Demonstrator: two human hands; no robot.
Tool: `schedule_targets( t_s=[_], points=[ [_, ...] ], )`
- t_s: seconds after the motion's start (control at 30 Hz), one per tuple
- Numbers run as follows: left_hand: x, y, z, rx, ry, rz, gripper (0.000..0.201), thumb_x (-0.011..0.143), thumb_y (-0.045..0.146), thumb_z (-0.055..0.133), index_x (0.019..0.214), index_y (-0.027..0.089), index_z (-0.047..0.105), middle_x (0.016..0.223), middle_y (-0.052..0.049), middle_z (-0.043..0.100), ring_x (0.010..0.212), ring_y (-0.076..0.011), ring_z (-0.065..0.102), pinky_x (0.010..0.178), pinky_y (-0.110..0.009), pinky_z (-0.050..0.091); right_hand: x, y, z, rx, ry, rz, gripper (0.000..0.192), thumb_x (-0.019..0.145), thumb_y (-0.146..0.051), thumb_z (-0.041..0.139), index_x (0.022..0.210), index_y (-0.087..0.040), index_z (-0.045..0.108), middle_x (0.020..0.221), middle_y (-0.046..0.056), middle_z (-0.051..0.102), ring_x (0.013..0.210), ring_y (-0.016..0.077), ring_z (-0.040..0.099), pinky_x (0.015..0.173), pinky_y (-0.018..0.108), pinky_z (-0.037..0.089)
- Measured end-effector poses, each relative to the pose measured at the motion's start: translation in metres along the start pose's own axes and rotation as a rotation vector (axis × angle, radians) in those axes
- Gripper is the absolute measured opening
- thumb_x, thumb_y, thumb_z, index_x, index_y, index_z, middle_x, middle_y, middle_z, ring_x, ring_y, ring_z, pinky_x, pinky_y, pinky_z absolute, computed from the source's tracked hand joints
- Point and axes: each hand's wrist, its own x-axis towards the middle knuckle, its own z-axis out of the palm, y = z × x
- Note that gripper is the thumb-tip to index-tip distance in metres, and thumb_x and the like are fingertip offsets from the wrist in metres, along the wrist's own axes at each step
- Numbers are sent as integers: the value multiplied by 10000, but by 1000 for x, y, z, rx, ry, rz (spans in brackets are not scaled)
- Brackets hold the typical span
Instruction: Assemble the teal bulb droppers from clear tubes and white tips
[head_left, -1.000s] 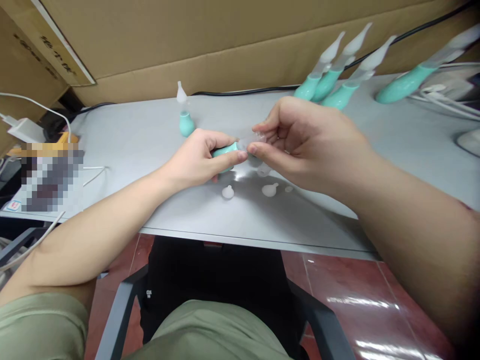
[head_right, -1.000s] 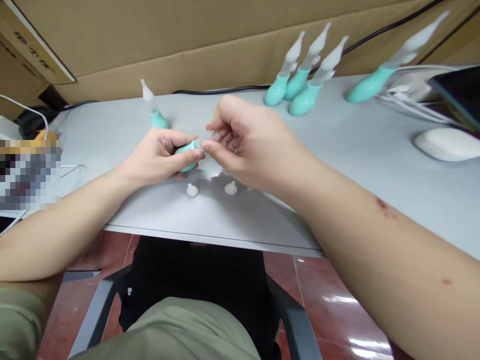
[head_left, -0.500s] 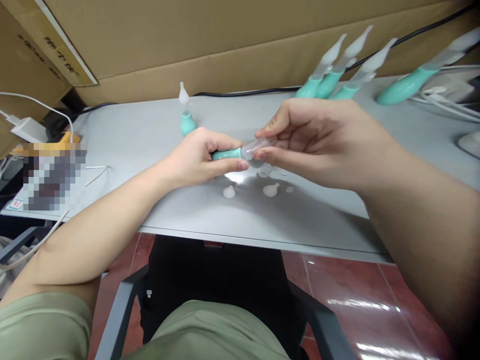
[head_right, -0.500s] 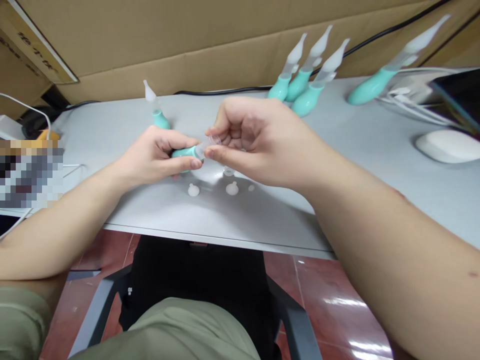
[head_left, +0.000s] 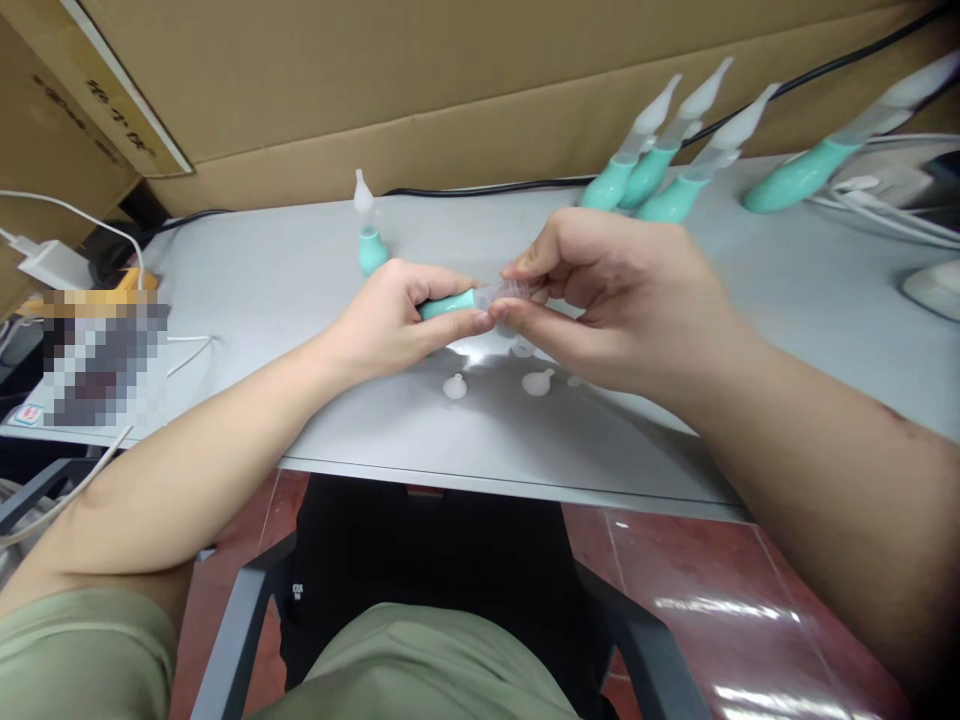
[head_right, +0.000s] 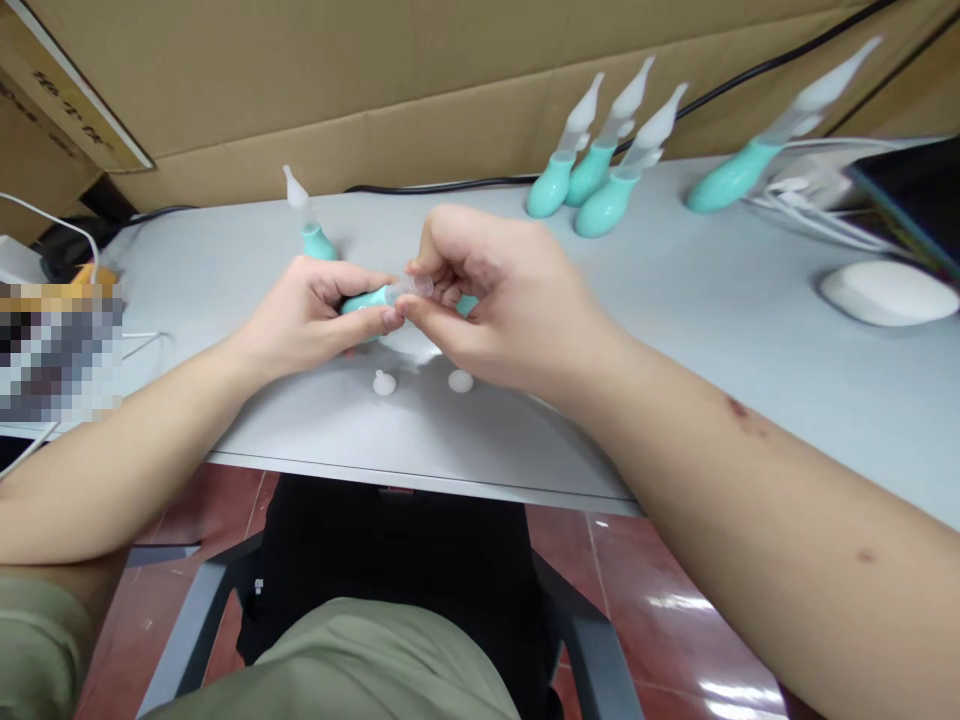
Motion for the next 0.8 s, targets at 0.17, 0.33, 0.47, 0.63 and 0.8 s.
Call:
schedule_targets(
  t_s=[0.17,0.33,0.47,0.63,0.8],
  points=[
    [-2,0,2,-67,16,12,639,1010,712,1096,805,188,792,694,24,553,598,-88,480,511,-275,413,5,0,-6,173,-91,88,479,1046,-545,1102,954,-287,709,956,1,816,843,192,787,774,411,729],
    [-1,-6,-1,-84,10,-46,598,971,727,1127,939,171,908,762,4,644,653,-99,565,538,-225,585,6,3,-1,198,-65,148,420,1017,-493,1129,976,-285,767,982,27,857,895,232,855,856,455,790],
    [0,-14,-6,-82,66,-107,588,994,687,1111,1284,196,968,1063,-60,845,858,-147,758,643,-211,720,3,3,7,22,90,71,479,1054,-719,1055,1149,-308,829,1107,67,879,899,271,827,850,520,758],
    [2,-20,-11,-94,144,-78,391,1079,551,1017,1233,213,894,1060,-48,839,899,-160,784,654,-219,704,-1,-5,1,-224,17,-148,244,1117,-543,957,1096,-353,804,950,46,824,795,291,721,808,545,649],
    [5,-22,-12,-60,124,2,170,1127,395,879,1167,230,869,1084,-36,881,957,-150,809,915,-284,698,-4,-9,4,-387,-480,-350,158,1183,-327,790,1045,-316,866,973,53,899,951,343,748,928,564,630]
  ],
)
